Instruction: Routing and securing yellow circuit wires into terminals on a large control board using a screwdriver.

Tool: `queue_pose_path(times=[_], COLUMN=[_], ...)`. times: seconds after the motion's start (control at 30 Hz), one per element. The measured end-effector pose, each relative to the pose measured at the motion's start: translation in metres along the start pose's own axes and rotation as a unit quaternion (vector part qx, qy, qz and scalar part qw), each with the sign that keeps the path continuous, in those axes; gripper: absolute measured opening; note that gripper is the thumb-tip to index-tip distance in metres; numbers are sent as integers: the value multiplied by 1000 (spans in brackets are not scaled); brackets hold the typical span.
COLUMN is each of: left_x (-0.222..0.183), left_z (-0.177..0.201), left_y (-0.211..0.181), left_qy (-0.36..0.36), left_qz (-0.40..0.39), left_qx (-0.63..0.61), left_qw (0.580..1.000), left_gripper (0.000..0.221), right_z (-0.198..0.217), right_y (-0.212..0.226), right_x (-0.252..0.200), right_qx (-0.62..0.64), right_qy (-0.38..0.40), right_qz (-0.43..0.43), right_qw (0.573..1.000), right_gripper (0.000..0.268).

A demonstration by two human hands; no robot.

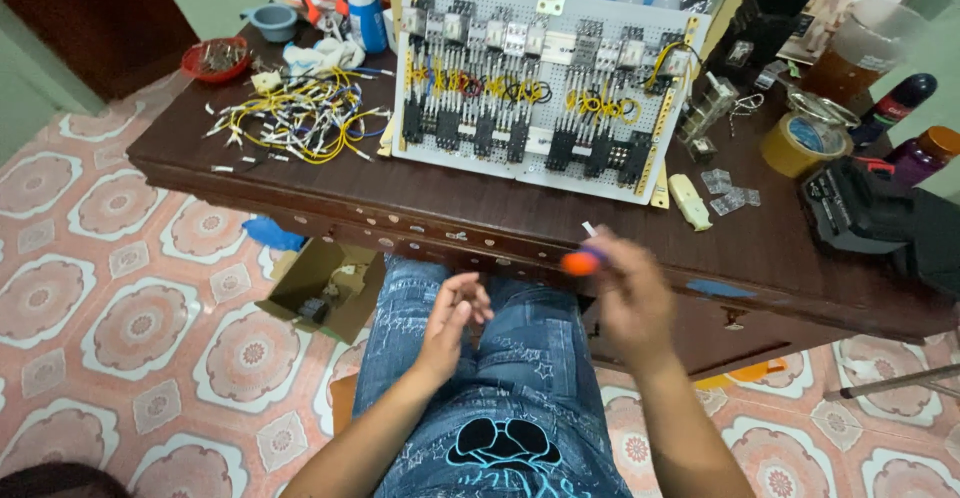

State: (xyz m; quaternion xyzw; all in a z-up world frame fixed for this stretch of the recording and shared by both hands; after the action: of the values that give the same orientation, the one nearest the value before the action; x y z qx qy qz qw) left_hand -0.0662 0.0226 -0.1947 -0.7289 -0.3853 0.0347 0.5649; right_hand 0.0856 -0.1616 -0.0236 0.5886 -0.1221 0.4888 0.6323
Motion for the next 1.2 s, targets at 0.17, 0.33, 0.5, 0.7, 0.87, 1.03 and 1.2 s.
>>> queue_pose_path(times=[0.17,0.33,0.5,0.7,0.87,1.03,1.2], left_x=[-9,-8,-10,-10,-10,-10,-9], left_z=[28,37,40,38,39,39,36], left_y=[41,49,51,45,47,47,44], left_qy=[-23,-68,-97,-87,-98,-98,-97], left_qz=[84,137,154,161,164,160,166], left_qx=[7,-33,-96,-96,-121,-132,-142], left_qw=[996,988,978,978,974,973,971], left_gripper=[38,38,39,38,39,38,38], right_z=[29,22,12,8,0,-5,-2], right_y=[-29,-51,-59,-66,-60,-51,-61], right_x=[37,60,74,80,83,86,82], right_qx=[51,123,109,91,58,35,17], right_qy=[-134,-168,-181,-165,-162,-156,-168], right_qz=[59,12,22,28,31,52,55], right_qw=[988,978,977,982,985,986,984], right_gripper=[25,27,28,27,26,25,27])
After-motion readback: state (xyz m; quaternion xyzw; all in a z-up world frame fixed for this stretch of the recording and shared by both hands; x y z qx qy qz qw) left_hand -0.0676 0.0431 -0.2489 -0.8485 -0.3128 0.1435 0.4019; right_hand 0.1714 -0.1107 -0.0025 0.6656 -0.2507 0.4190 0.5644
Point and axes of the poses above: each hand's wrist, its own x-axis towards the middle knuckle, its own z-axis out of the back of the hand, y = z × x, the point moved 2 cm from there along x, towards the middle knuckle, and after that the axes turned 6 degrees about -z, right-handed, at the moved point
